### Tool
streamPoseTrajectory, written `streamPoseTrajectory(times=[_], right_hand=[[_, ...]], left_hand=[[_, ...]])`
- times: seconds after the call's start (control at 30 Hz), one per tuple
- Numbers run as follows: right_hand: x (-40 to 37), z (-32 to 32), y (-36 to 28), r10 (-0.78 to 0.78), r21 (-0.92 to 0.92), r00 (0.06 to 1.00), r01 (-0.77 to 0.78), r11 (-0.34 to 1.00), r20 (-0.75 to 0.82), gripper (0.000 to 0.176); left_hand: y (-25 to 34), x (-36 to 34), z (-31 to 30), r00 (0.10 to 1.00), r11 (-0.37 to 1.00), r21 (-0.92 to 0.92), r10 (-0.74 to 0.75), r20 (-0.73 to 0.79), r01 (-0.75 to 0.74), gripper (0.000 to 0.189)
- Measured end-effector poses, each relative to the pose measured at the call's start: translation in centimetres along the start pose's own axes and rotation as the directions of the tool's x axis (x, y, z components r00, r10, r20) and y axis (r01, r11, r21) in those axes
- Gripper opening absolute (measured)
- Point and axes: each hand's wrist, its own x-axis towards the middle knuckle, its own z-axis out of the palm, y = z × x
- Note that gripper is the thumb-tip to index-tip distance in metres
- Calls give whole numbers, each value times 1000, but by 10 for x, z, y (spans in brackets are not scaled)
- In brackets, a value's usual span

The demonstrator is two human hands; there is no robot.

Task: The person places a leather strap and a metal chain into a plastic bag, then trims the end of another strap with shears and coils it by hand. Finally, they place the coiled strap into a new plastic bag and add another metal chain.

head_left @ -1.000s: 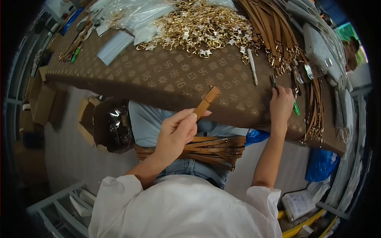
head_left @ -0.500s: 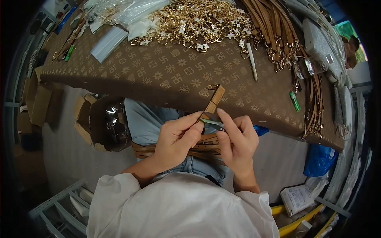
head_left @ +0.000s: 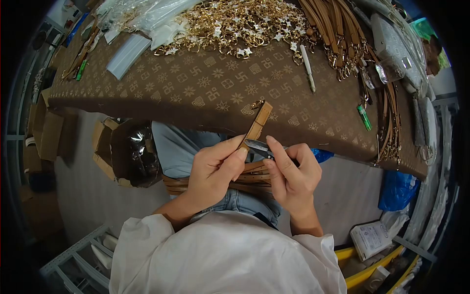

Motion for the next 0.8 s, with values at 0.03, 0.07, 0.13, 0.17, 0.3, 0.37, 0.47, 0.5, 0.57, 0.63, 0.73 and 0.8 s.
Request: streamPoseTrajectory(times=[0.03,0.07,0.13,0.17,0.3,0.37,0.47,0.5,0.57,0.63,0.73,0.8], right_hand=[[0,0,0,-8,-14,1000,8,1000,4,37],[0,-1,0,-15,-27,1000,15,1000,8,38],[-1,-2,1,-20,-40,1000,20,999,10,37],[-1,-2,1,-28,-53,1000,29,998,13,37],[-1,-4,2,-55,-85,998,55,995,7,37],[0,-4,5,-15,2,1000,15,1000,-14,37],[-1,-8,5,63,47,997,-62,997,-33,38],[0,-9,5,63,45,997,-61,997,-36,38],[1,-9,4,42,35,999,-41,999,-15,39],[2,-7,5,30,34,999,-30,999,-19,40],[1,-6,6,6,15,1000,-6,1000,-18,40],[0,-6,6,-1,-4,1000,1,1000,-18,40]], left_hand=[[0,0,0,1000,1000,7,-2,-5,2,32],[0,0,1,1000,1000,14,-4,-10,4,32],[2,0,1,1000,1000,13,-9,-3,9,33],[3,0,1,1000,1000,11,-11,2,10,33],[5,-1,2,1000,1000,11,-23,14,23,33],[6,0,2,999,999,1,-39,31,39,34],[5,0,2,999,1000,21,-11,48,10,36],[4,0,3,999,1000,22,-8,51,7,36],[0,1,4,999,995,88,35,19,-36,37],[1,1,3,999,996,85,32,33,-34,37],[1,1,3,999,996,88,31,32,-34,37],[0,1,3,999,995,96,31,25,-33,37]])
